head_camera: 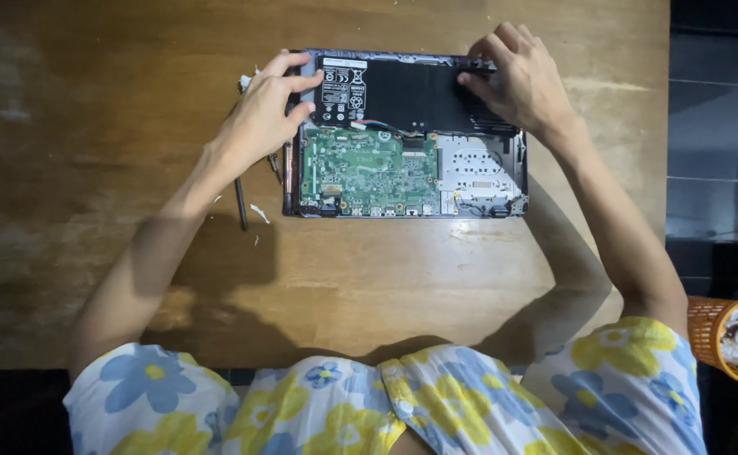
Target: The person is disassembling and reassembling a laptop, specifically focusing on removing and then reinstalling the internal battery using a screwdriver.
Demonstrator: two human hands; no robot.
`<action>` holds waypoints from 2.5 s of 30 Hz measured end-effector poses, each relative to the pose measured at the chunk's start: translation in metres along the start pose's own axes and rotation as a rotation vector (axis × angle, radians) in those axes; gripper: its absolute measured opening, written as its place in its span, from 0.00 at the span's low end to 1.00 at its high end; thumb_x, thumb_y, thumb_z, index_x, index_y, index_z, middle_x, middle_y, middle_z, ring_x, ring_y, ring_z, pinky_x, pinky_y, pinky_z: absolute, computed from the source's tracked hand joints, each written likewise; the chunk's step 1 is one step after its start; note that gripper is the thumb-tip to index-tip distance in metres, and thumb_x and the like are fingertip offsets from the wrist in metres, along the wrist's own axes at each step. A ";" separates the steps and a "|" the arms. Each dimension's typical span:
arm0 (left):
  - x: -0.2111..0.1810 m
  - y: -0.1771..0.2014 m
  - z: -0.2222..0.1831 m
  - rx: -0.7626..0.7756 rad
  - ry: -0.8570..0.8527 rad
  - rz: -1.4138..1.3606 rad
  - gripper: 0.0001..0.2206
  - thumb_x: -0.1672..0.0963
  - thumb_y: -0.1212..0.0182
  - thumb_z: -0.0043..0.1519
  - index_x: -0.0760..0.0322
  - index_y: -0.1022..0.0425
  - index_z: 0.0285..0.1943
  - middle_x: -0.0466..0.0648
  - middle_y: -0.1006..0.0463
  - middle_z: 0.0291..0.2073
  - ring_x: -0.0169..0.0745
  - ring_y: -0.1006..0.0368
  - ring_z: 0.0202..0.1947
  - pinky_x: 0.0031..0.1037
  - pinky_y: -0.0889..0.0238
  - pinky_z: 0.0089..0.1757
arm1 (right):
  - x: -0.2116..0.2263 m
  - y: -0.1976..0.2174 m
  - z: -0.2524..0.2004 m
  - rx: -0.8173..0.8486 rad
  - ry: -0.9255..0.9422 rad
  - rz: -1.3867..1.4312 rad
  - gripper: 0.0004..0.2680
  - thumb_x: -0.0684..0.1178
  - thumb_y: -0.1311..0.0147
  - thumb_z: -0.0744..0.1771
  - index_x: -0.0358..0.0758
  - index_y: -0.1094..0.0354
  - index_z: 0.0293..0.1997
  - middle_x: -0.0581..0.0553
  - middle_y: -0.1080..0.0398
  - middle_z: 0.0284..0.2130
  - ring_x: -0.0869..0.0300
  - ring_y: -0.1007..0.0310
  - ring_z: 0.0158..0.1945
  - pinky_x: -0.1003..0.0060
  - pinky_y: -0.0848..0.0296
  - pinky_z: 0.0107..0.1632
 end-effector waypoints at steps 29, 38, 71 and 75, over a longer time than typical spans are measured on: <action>-0.035 -0.044 0.001 0.001 -0.202 0.260 0.29 0.47 0.55 0.76 0.64 0.50 0.83 0.58 0.65 0.79 0.64 0.70 0.79 0.64 0.75 0.70 | -0.015 0.024 -0.070 0.296 -0.015 0.354 0.21 0.33 0.51 0.66 0.32 0.37 0.69 0.30 0.40 0.66 0.37 0.38 0.65 0.33 0.35 0.61; -0.051 -0.041 -0.020 -0.110 -0.317 0.249 0.22 0.66 0.51 0.67 0.74 0.34 0.73 0.62 0.46 0.76 0.63 0.57 0.77 0.65 0.73 0.68 | 0.029 0.031 -0.050 0.332 -0.079 -0.027 0.20 0.28 0.54 0.66 0.33 0.33 0.67 0.25 0.43 0.70 0.37 0.37 0.65 0.37 0.31 0.62; -0.038 -0.048 -0.024 -0.269 -0.320 -0.016 0.02 0.64 0.40 0.67 0.68 0.25 0.45 0.57 0.29 0.61 0.62 0.42 0.71 0.59 0.61 0.69 | 0.128 -0.035 0.046 0.013 0.261 0.329 0.02 0.39 0.40 0.69 0.35 0.29 0.41 0.45 0.33 0.36 0.51 0.35 0.37 0.55 0.30 0.33; -0.034 -0.052 -0.023 -0.248 -0.309 -0.022 0.11 0.55 0.30 0.63 0.66 0.25 0.46 0.57 0.29 0.63 0.64 0.40 0.71 0.60 0.65 0.69 | 0.129 -0.029 0.047 0.038 0.277 0.394 0.02 0.38 0.40 0.70 0.33 0.30 0.42 0.43 0.33 0.37 0.50 0.36 0.38 0.55 0.30 0.35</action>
Point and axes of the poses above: each hand's wrist, its own z-axis towards the middle knuckle, its own y-axis out of the back of the hand, x = y × z, the point moved 5 cm from there along z, towards the middle knuckle
